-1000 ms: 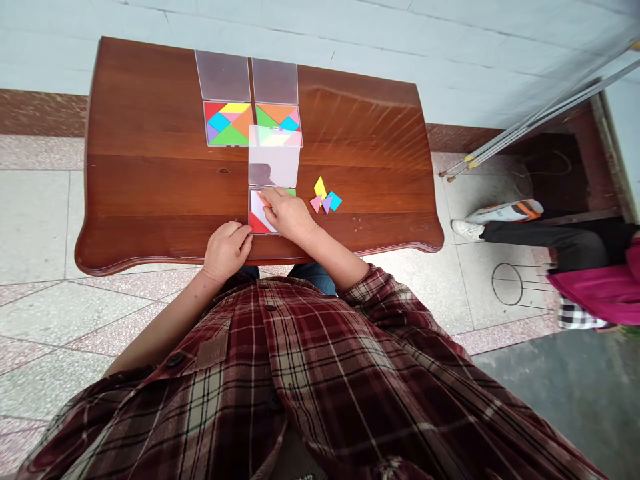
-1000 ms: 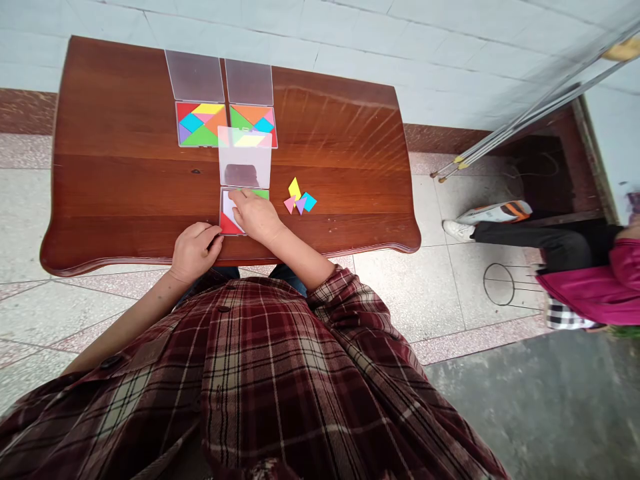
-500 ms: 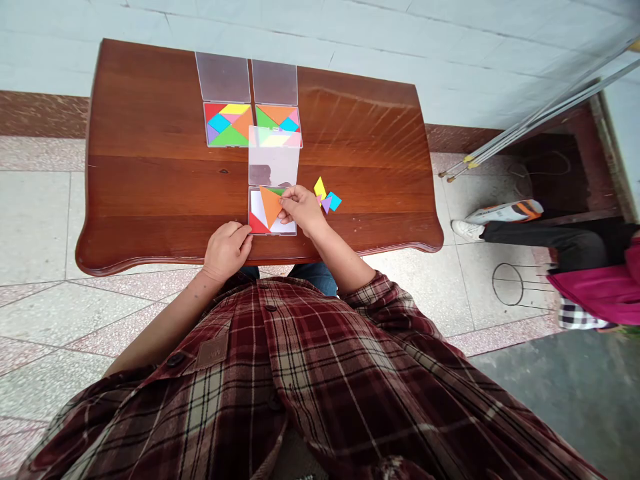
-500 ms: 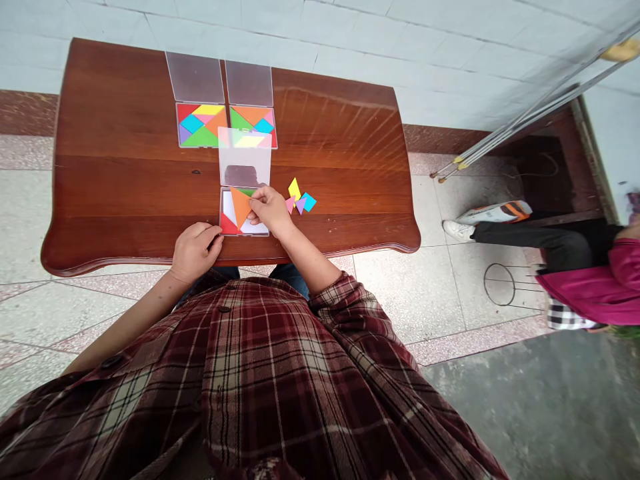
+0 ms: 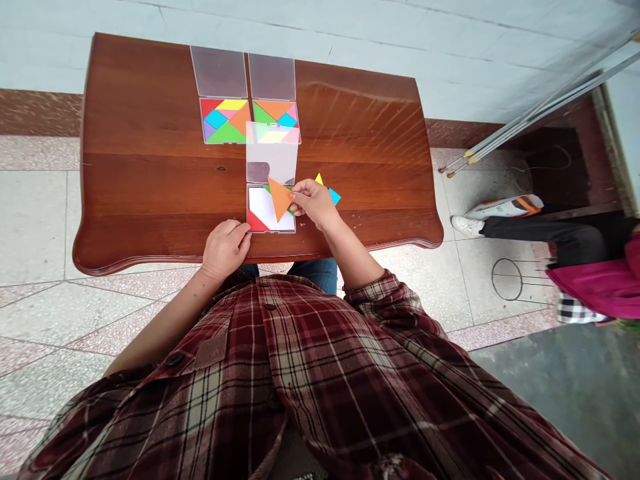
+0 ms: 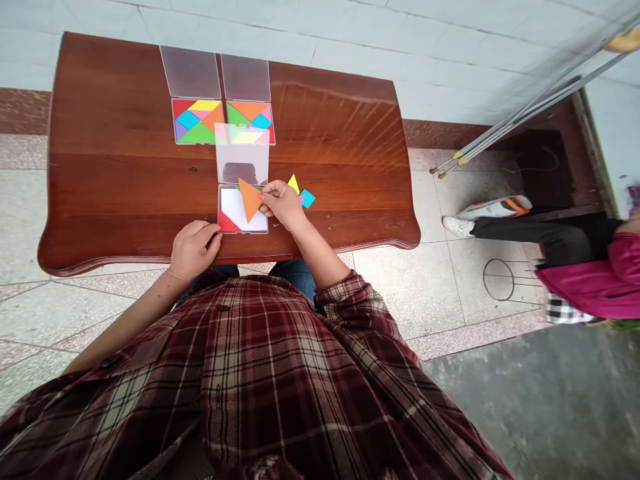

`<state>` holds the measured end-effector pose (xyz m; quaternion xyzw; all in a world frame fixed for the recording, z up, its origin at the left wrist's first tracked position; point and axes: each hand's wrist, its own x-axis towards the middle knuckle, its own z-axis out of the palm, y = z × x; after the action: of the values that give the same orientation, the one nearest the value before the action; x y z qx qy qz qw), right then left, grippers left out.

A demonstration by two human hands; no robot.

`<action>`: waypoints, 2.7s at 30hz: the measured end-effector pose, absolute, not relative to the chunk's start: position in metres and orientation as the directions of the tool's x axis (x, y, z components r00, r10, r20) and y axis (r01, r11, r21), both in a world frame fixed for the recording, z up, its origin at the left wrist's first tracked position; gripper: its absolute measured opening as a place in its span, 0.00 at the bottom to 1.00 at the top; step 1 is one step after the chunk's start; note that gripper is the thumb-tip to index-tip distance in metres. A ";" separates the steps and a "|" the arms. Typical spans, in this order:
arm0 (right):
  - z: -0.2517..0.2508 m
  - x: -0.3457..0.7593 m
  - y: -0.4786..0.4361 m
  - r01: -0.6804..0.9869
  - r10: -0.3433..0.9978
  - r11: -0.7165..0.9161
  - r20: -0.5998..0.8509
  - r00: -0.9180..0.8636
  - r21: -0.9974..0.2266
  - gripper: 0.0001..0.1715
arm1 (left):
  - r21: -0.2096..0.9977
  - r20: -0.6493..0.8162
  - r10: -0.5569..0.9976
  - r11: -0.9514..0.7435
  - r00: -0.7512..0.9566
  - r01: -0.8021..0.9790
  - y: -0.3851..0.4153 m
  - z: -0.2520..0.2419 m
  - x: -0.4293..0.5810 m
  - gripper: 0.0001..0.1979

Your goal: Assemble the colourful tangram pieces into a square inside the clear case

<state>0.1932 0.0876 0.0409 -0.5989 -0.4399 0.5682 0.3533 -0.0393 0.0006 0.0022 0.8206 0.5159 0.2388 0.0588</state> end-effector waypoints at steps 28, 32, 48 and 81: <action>0.015 0.191 0.064 0.302 0.989 -0.085 -0.116 -0.089 -0.950 0.05 | 0.361 0.320 0.885 -0.444 0.338 0.820 0.002 -0.001 -0.041 0.14; 0.023 0.190 0.069 0.266 0.988 -0.096 -0.124 -0.091 -0.959 0.05 | 0.364 0.326 0.883 -0.446 0.337 0.818 0.001 0.000 -0.041 0.14; 0.026 0.184 0.074 0.263 0.979 -0.141 -0.173 -0.104 -0.954 0.07 | 0.363 0.326 0.886 -0.439 0.329 0.822 0.001 0.001 -0.041 0.14; 0.020 0.181 0.071 0.321 0.974 -0.167 -0.206 -0.092 -0.932 0.08 | 0.399 0.310 0.892 -0.435 0.328 0.807 0.000 0.001 -0.040 0.14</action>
<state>0.1815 0.0709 0.0200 -0.5856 -0.5528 0.4904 0.3332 -0.0405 0.0000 0.0013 0.8103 0.5244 0.2469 0.0864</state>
